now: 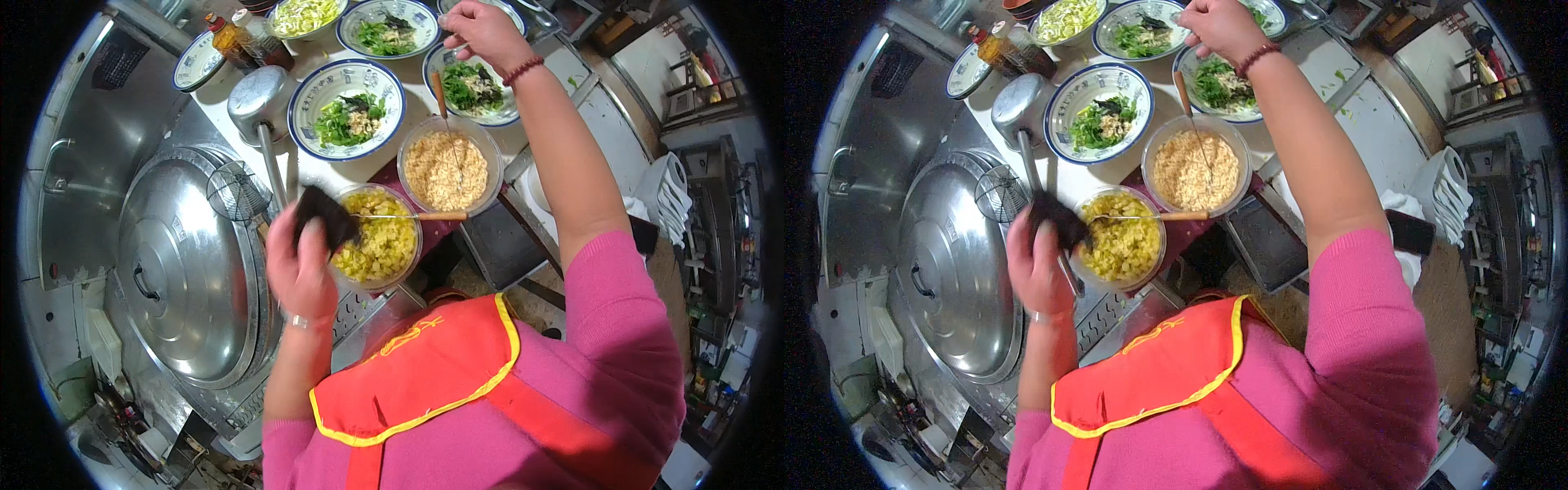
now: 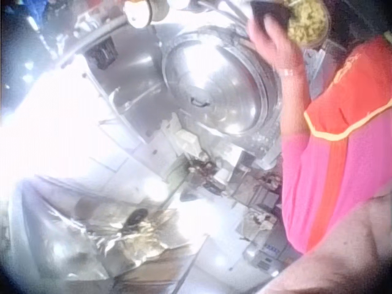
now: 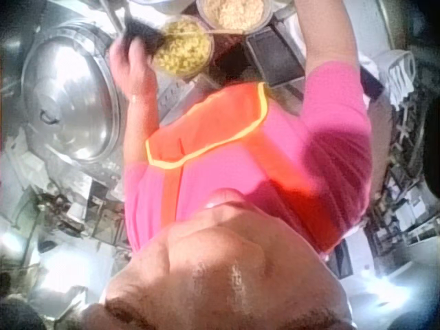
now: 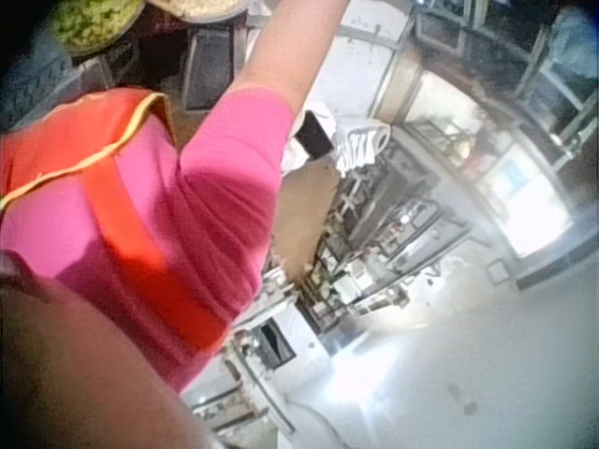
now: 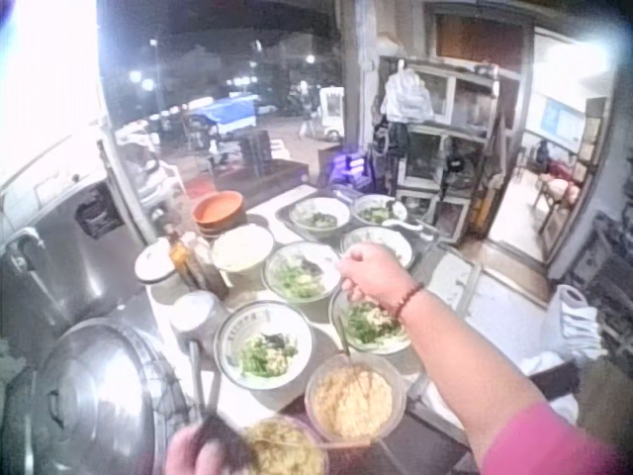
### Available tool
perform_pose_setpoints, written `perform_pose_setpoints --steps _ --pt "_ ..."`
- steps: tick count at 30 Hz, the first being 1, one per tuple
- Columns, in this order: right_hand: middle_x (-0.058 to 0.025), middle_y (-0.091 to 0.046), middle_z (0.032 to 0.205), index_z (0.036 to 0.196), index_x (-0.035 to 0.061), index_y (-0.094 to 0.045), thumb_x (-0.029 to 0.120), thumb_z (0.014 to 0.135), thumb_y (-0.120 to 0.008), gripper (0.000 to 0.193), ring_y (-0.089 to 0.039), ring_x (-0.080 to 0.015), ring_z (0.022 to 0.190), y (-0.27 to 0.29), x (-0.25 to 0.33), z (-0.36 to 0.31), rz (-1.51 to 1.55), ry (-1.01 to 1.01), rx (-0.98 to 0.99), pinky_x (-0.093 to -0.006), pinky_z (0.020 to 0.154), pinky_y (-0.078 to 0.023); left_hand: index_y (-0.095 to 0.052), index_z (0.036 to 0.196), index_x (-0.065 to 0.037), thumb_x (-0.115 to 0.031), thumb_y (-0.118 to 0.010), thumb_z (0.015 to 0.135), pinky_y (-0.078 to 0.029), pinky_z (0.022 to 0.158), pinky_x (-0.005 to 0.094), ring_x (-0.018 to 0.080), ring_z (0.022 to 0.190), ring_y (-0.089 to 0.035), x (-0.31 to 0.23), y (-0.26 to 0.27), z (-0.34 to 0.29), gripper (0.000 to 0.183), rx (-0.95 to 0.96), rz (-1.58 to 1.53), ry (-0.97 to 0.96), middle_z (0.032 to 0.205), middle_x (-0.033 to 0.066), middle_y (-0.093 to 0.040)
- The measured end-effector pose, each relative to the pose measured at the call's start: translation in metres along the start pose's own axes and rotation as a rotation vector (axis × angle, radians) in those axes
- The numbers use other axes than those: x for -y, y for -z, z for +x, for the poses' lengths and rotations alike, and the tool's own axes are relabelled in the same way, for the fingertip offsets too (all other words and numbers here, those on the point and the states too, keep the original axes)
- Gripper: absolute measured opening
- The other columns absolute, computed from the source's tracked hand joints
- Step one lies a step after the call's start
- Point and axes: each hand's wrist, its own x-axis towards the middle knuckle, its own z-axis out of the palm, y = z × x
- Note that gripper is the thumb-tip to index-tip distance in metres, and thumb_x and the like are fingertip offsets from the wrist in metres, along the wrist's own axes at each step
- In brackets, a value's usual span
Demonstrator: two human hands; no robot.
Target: The person assembles multiple noodle bowls by adding chopped green onions, a white powder, dark seaweed, yellow pickled vegetables, and a dark sauce. They place a white spoon in each bowl and arrange the bowls on a tray.
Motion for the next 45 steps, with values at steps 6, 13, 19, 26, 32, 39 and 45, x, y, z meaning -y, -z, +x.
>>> perform_pose_setpoints --steps 6,13,19,26,32,39,45 --pt "-0.0013 -0.062 0.069 0.087 0.0039 -0.065 0.015 0.088 -0.06 0.012 -0.059 -0.009 0.059 0.012 0.021 -0.085 -0.073 0.102 -0.068 -0.0229 0.053 -0.048 -0.054 0.12 0.001 -0.015 -0.065 0.085 -0.048 0.086 0.0375 0.0321 0.099 -0.06 0.003 -0.104 0.055 0.04 0.281 0.424 -0.092 0.11 0.0204 -0.06" --pt "-0.0089 -0.065 0.078 0.089 0.0024 -0.066 0.015 0.085 -0.061 0.014 -0.062 -0.0184 0.068 -0.028 0.023 -0.18 -0.184 0.354 0.192 -0.0317 0.065 -0.05 -0.058 0.112 0.001 -0.003 -0.055 0.089 -0.049 0.082 0.0296 0.0187 0.09 -0.062 0.028 -0.005 0.008 0.023 0.023 0.31 -0.233 0.1 0.0115 -0.061" --pt "-0.0117 -0.06 0.088 0.097 0.0077 -0.061 0.012 0.078 -0.063 0.019 -0.064 -0.0297 0.082 -0.133 0.003 -0.232 -0.794 0.656 0.649 -0.04 0.07 -0.052 -0.06 0.102 0.0 -0.004 -0.055 0.088 -0.048 0.078 0.0307 0.022 0.085 -0.061 0.064 0.074 -0.081 0.015 -0.059 0.496 -0.062 0.093 0.0119 -0.062" --pt "-0.0187 -0.061 0.091 0.107 0.0052 -0.059 0.012 0.084 -0.053 0.025 -0.064 -0.0337 0.085 -0.179 -0.016 -0.236 -1.092 0.632 0.643 -0.0416 0.073 -0.052 -0.06 0.098 -0.002 0.0 -0.058 0.08 -0.048 0.076 0.0376 0.0323 0.084 -0.059 0.117 0.127 -0.177 0.018 0.017 0.724 -0.078 0.09 0.0145 -0.061" --pt "-0.0198 -0.063 0.084 0.082 0.003 -0.065 0.01 0.076 -0.059 0.011 -0.065 -0.0355 0.083 -0.189 -0.023 -0.223 -0.986 0.56 0.67 -0.0443 0.075 -0.052 -0.06 0.097 -0.004 -0.002 -0.061 0.075 -0.048 0.077 0.0409 0.0336 0.087 -0.059 0.141 0.147 -0.192 0.022 0.096 0.812 -0.121 0.091 0.0144 -0.061" --pt "-0.0121 -0.067 0.075 0.096 0.0006 -0.068 0.008 0.079 -0.065 0.018 -0.066 -0.0186 0.072 -0.169 0.002 -0.202 -0.051 -0.336 0.629 -0.0328 0.06 -0.053 -0.06 0.097 -0.003 -0.004 -0.062 0.078 -0.049 0.077 0.0402 0.0321 0.087 -0.059 0.134 0.14 -0.191 0.019 0.115 0.836 -0.048 0.091 0.0138 -0.061" --pt "-0.0079 -0.065 0.086 0.102 -0.0005 -0.062 0.006 0.086 -0.063 0.018 -0.064 -0.0172 0.075 -0.142 0.027 -0.141 0.452 -0.401 0.51 -0.0289 0.056 -0.055 -0.06 0.098 -0.003 -0.006 -0.061 0.08 -0.049 0.075 0.04 0.0322 0.084 -0.059 0.13 0.136 -0.189 0.018 0.106 0.855 0.009 0.089 0.0132 -0.061"
